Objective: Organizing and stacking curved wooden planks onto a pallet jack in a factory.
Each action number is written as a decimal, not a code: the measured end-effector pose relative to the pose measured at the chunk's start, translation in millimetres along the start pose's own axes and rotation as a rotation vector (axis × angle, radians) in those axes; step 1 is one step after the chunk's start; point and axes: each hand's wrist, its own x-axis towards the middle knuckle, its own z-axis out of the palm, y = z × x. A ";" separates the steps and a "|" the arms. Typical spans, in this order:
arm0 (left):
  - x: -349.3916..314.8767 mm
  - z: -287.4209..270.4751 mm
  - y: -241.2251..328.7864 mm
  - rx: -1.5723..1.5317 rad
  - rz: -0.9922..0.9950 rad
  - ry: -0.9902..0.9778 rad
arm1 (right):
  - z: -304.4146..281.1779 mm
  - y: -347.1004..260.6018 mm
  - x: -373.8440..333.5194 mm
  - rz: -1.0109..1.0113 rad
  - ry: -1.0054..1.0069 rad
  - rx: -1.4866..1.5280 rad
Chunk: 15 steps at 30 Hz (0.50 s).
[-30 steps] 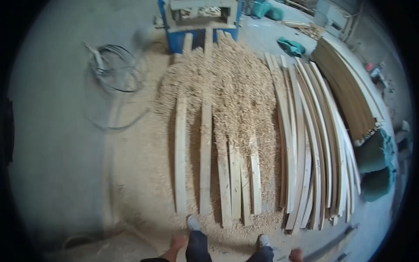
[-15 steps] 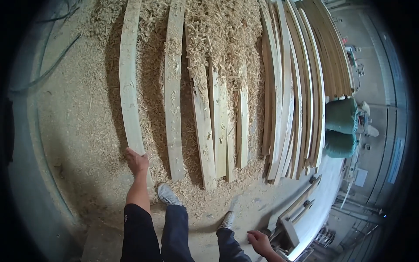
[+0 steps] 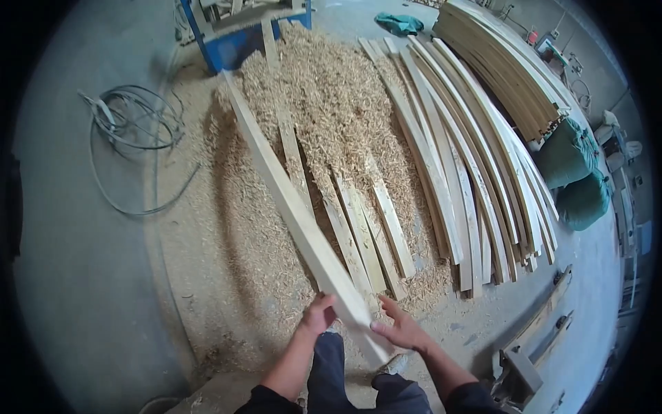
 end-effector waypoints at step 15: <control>-2.7 77.9 -23.1 0.085 0.090 0.291 | -87.9 38.8 -426.1 0.338 0.097 -0.807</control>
